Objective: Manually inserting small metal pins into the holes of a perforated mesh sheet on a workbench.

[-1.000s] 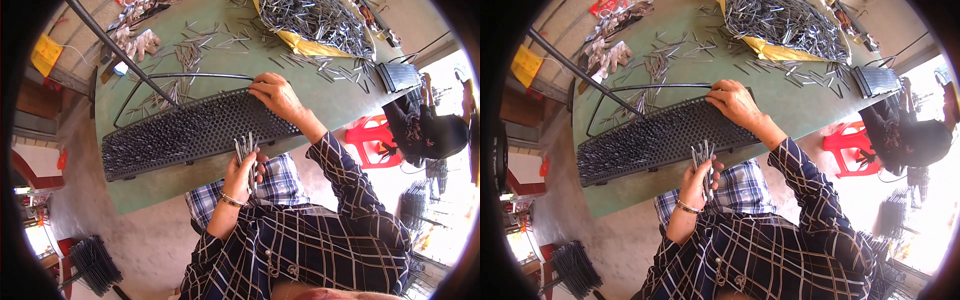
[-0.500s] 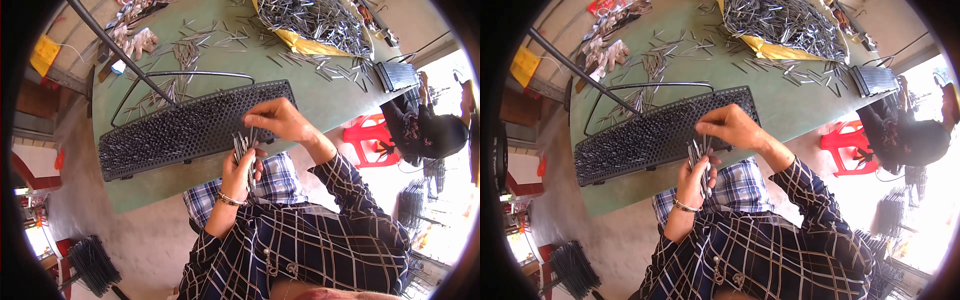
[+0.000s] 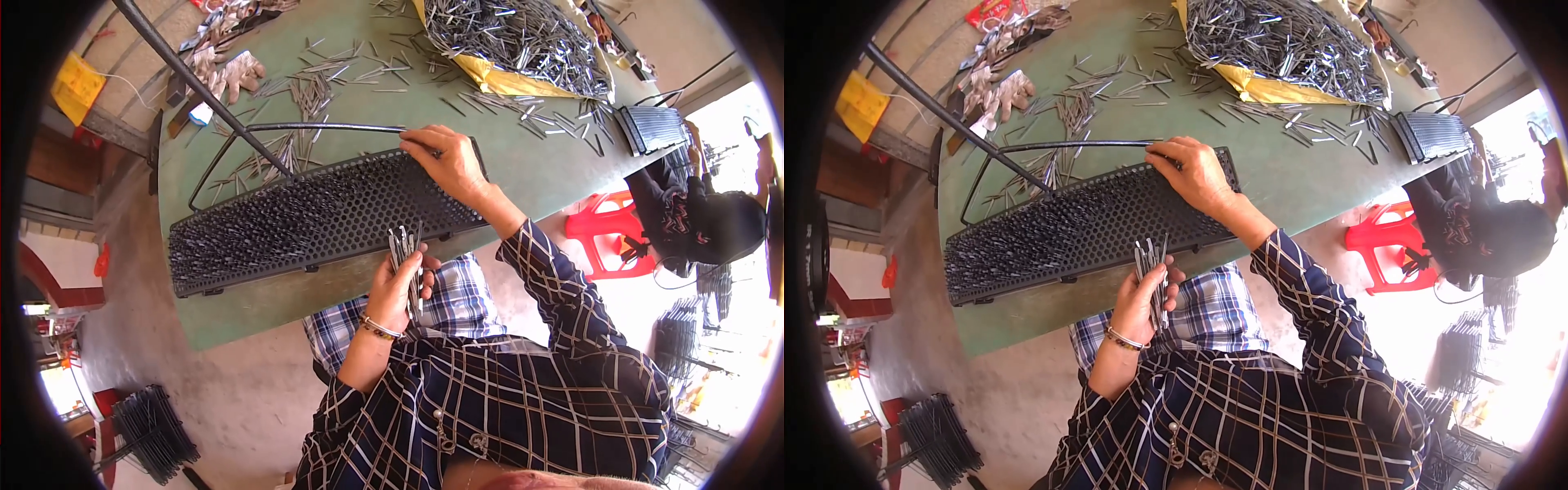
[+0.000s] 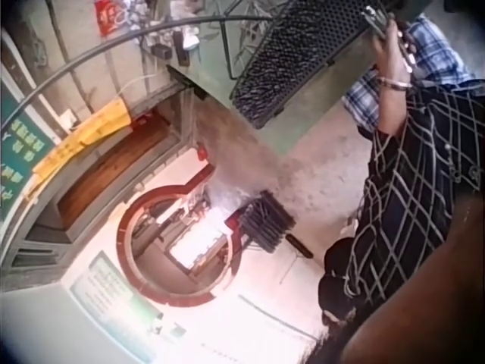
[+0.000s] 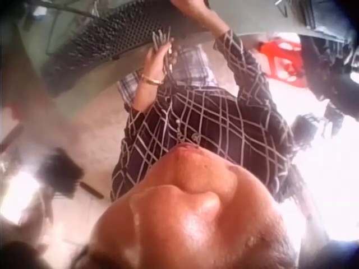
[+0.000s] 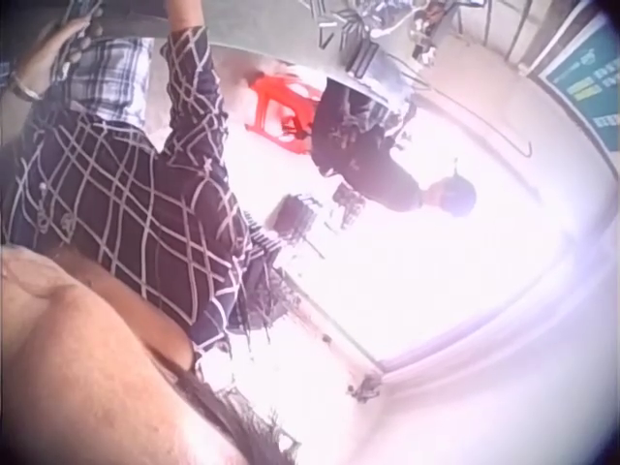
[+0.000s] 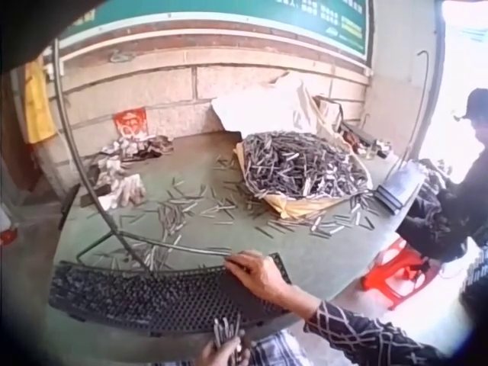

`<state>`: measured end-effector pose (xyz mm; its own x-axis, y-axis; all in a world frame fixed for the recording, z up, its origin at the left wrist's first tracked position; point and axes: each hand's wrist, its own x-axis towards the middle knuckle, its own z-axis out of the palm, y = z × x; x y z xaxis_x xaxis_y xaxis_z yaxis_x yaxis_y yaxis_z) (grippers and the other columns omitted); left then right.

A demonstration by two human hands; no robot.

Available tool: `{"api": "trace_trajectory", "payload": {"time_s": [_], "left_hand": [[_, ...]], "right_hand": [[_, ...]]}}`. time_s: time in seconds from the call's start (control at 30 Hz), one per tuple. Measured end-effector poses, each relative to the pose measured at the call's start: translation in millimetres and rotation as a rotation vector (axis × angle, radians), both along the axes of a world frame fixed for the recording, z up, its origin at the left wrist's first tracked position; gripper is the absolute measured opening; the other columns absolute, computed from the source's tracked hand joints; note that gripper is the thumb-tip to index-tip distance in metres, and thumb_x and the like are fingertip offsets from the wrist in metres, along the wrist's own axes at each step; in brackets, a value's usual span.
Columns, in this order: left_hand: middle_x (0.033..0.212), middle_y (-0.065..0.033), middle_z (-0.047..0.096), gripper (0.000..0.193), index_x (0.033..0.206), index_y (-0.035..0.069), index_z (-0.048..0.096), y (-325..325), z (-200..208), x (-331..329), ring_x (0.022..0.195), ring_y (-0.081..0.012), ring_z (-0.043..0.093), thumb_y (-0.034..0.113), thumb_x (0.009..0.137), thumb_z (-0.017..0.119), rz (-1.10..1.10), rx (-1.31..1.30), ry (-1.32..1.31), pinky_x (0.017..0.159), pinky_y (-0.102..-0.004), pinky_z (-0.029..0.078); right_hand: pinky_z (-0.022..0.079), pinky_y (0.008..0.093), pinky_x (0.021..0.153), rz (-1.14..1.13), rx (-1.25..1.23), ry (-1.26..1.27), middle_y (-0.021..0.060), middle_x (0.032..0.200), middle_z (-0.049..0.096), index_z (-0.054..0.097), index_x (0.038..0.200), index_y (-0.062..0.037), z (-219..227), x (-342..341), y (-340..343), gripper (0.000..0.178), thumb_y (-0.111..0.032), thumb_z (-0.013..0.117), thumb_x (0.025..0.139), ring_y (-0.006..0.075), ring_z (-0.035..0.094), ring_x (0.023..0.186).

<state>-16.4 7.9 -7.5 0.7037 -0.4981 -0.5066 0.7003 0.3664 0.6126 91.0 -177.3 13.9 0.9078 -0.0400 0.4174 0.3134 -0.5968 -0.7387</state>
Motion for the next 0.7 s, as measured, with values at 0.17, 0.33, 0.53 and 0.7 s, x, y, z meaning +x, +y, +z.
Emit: {"api": "trace_trajectory", "payload": {"time_s": [0.17,0.33,0.53,0.7], "left_hand": [[0.088,-0.0097,0.063,0.024,0.109,0.005,0.056,1,2,0,0.069,-0.0112,0.059,0.02,0.091,0.055,0.003,0.004,0.006,0.051,-0.0227,0.048],[0.087,-0.0086,0.064,0.023,0.109,0.007,0.057,-1,7,3,0.068,-0.0117,0.059,0.021,0.091,0.055,0.012,-0.017,-0.003,0.05,-0.0224,0.048],[0.085,-0.0093,0.063,0.023,0.109,0.005,0.055,2,11,4,0.065,-0.0112,0.058,0.021,0.091,0.056,0.093,-0.02,-0.035,0.048,-0.0229,0.047],[0.085,-0.0095,0.063,0.023,0.11,0.003,0.055,-3,19,8,0.064,-0.0109,0.057,0.018,0.092,0.055,0.151,-0.055,-0.102,0.048,-0.0227,0.047]], "right_hand": [[0.046,0.0369,0.077,0.047,-0.298,-0.217,0.0096,0.093,0.062,0.068,0.093,-0.0042,-4,-4,2,0.017,-0.015,0.067,0.08,0.0276,0.057,0.087],[0.045,0.0374,0.079,0.08,-0.395,-0.199,0.0096,0.095,0.061,0.067,0.092,-0.0036,-2,-7,-3,0.017,-0.015,0.066,0.079,0.0278,0.057,0.088],[0.047,0.0332,0.069,0.15,-0.147,0.025,0.0102,0.088,0.062,0.066,0.089,0.0,23,-24,2,0.019,-0.018,0.065,0.083,0.0222,0.06,0.079],[0.045,0.0258,0.062,0.427,0.243,0.546,0.0047,0.077,0.064,0.068,0.091,-0.0001,35,-54,8,0.023,-0.022,0.066,0.085,0.0094,0.058,0.071]]}}
